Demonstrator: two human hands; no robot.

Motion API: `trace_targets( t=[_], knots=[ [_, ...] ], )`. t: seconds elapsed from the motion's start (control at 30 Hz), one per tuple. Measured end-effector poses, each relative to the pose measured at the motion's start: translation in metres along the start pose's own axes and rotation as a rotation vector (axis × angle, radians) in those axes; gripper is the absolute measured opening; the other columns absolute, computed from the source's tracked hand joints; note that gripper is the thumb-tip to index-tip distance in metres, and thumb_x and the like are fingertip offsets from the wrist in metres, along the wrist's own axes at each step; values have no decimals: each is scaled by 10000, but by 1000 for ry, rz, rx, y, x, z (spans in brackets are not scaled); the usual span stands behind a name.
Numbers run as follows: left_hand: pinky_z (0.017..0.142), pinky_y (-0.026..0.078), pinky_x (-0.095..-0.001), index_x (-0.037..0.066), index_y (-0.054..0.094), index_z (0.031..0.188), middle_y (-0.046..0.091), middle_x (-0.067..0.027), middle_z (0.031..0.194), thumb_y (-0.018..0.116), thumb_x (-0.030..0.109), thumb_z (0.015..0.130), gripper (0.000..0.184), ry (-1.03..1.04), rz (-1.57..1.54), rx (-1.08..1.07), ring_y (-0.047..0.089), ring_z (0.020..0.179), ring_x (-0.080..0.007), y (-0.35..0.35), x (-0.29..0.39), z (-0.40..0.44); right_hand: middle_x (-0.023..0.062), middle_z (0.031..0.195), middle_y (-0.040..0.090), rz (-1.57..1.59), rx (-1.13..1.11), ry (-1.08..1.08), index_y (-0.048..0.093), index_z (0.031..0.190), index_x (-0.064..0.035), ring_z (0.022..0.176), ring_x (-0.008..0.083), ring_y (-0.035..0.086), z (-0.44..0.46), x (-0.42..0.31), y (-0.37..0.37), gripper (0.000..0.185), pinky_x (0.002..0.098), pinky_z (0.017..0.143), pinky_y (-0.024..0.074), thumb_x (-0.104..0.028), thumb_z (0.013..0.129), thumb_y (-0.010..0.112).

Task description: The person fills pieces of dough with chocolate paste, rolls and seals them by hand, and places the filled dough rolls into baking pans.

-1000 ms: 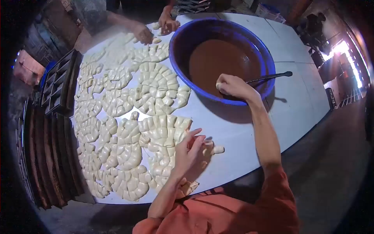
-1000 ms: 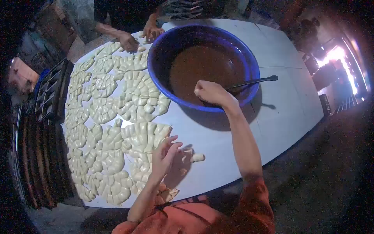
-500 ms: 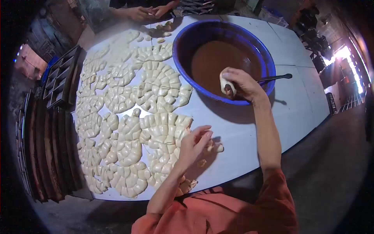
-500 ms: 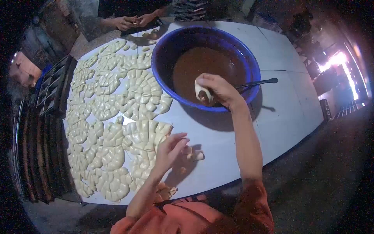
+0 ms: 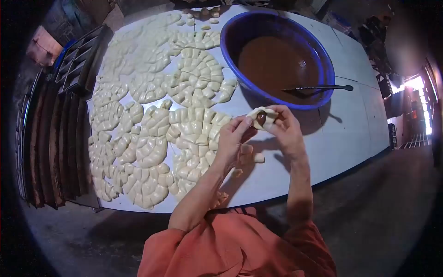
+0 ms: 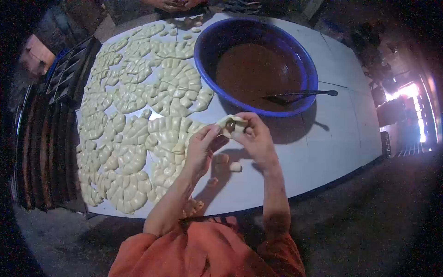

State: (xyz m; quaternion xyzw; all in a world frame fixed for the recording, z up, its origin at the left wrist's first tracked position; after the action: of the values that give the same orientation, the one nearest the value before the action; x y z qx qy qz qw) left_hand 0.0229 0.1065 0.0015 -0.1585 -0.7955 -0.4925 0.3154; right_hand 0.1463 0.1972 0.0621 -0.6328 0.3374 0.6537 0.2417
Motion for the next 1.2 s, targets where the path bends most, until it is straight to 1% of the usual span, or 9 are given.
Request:
trace_targets(
  t=[0.07,0.2,0.37,0.43,0.47,0.7,0.9,1.0,1.2],
  knots=[
    [859,556,-307,-17,635,1199,699,-83,1026,657,214,964,331,35,69,44,685,905,-159,2,6,-7,159,1441,452,-456,67,-280,556,1310,-20,1204,240,570,-11,-2,14,508,351,983,500,-6,824,703],
    [839,537,-271,-32,647,1217,705,-87,1055,688,189,945,353,114,268,50,663,938,-128,0,9,-14,178,1383,485,-810,211,-451,647,1236,-52,1132,295,602,-23,16,31,446,374,915,526,41,802,693],
    [843,531,-247,-34,646,1233,704,-94,1080,700,157,933,359,310,365,0,655,954,-130,8,15,-15,110,1093,625,-769,331,-464,706,1105,-30,974,239,629,-25,24,33,275,348,817,526,54,852,642],
    [831,537,-258,-19,661,1214,701,-88,1059,705,192,932,354,273,370,-12,651,938,-129,9,22,-13,77,1094,629,-310,278,-11,705,1076,-11,982,150,606,-20,42,25,195,303,785,511,27,903,624],
    [817,541,-267,-13,670,1195,699,-80,1044,706,221,931,355,164,360,-35,650,926,-129,10,24,-11,77,1094,629,-312,277,-8,705,1076,-11,982,150,606,-23,39,23,195,303,785,511,27,903,624],
    [755,553,-286,15,678,1168,694,-61,1026,716,283,918,369,-29,421,-109,656,918,-126,6,44,-17,102,1208,608,-288,28,-288,599,1322,-37,923,98,564,-41,35,23,387,226,792,465,-59,938,640],
    [782,578,-286,17,667,1197,684,-58,1047,640,144,958,272,40,418,-224,655,935,-127,10,33,-26,106,1137,603,-176,381,-536,611,1071,-27,965,137,573,-34,30,33,149,290,842,473,-100,948,650],
    [794,584,-298,1,658,1202,674,-59,1058,594,126,981,262,47,451,-225,645,964,-121,8,29,-29,85,976,630,-474,408,-641,622,1000,-26,855,152,595,-32,30,36,116,288,759,486,-108,935,673],
    [711,538,-242,-54,659,1152,703,-48,938,632,204,981,310,192,690,-281,652,803,-85,6,21,-32,58,830,654,-547,412,-386,674,936,-37,738,160,617,-41,47,9,115,298,654,481,-138,907,722]
  ],
)
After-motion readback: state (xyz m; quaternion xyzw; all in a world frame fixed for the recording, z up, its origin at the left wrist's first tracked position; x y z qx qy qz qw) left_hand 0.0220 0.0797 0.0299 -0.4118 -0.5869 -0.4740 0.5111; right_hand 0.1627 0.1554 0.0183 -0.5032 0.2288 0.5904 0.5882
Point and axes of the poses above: each hand's wrist, its own z-axis towards the middle knuckle, its own y-axis out of the palm, x = y × z, the point moved 4 cm from there along z, towards the middle knuckle
